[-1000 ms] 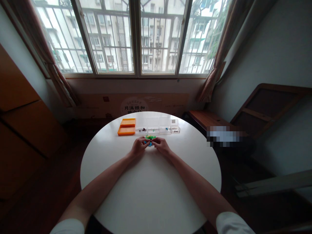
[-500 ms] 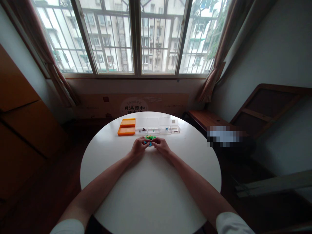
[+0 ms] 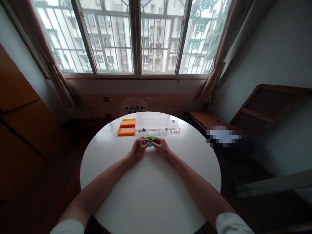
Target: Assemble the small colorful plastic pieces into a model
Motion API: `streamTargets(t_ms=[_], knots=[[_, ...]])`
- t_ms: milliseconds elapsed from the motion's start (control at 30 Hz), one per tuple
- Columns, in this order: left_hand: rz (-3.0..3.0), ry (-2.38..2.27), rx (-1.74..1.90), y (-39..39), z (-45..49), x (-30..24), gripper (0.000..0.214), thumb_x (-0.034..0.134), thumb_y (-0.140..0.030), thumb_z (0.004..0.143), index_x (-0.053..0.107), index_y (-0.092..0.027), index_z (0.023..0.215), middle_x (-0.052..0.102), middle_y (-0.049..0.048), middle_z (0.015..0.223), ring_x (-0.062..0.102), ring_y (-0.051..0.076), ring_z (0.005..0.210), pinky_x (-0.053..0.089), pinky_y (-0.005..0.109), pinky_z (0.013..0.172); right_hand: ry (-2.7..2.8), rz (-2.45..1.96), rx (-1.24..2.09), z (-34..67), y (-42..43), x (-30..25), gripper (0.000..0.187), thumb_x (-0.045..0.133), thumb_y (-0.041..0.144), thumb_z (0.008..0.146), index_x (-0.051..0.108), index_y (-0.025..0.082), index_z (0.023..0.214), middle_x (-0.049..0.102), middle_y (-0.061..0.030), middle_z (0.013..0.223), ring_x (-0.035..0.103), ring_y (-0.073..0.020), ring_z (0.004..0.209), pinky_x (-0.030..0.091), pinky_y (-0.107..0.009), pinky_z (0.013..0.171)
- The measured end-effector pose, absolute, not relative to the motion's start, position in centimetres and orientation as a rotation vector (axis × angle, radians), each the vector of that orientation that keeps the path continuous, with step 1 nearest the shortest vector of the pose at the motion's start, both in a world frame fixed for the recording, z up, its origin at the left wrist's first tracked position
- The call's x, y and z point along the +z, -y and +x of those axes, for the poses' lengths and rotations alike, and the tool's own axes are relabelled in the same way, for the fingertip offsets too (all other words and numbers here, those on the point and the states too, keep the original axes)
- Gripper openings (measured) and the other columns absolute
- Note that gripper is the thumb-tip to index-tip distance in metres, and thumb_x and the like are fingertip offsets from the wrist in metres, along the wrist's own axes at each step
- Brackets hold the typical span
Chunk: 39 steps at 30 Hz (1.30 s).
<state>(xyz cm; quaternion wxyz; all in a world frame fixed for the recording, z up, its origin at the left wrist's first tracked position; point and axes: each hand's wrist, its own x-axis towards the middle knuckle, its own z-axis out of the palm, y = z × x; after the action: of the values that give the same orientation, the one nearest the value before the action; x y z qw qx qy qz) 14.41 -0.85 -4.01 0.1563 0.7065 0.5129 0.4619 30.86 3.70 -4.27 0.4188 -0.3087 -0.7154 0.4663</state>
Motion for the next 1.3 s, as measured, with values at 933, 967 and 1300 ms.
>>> streamTargets(t_ms=[933,967,1300], knots=[[2.039,-1.485,1.309,0.8,14.36,-4.09,0.027,0.054,-0.035,0.079,0.068,-0.017,0.093,0.059,0.0025,0.076,0.052,0.008,0.054,0.041,0.019,0.051,1.807,-0.789,1.164,30.85,-3.82,-4.32,0.03,0.063,0.041,0.068,0.064,0.012,0.077,0.062,-0.0032,0.062,0.051,-0.0106,0.049,0.041,-0.023,0.047],[2.038,-1.484,1.308,0.79,14.36,-4.1,0.027,0.054,-0.036,0.079,0.068,-0.018,0.093,0.059,0.0024,0.075,0.052,0.007,0.054,0.04,0.019,0.051,1.804,-0.791,1.167,30.84,-3.82,-4.33,0.03,0.063,0.04,0.068,0.064,0.012,0.077,0.061,-0.0031,0.061,0.051,-0.0105,0.049,0.041,-0.023,0.046],[2.019,-1.477,1.297,0.8,14.34,-4.12,0.026,0.054,-0.034,0.079,0.068,-0.017,0.094,0.059,0.0032,0.076,0.052,0.008,0.055,0.041,0.019,0.051,1.794,-0.794,1.18,30.85,-3.55,-4.02,0.029,0.063,0.04,0.068,0.064,0.012,0.076,0.061,-0.0033,0.062,0.05,-0.0107,0.049,0.041,-0.023,0.046]])
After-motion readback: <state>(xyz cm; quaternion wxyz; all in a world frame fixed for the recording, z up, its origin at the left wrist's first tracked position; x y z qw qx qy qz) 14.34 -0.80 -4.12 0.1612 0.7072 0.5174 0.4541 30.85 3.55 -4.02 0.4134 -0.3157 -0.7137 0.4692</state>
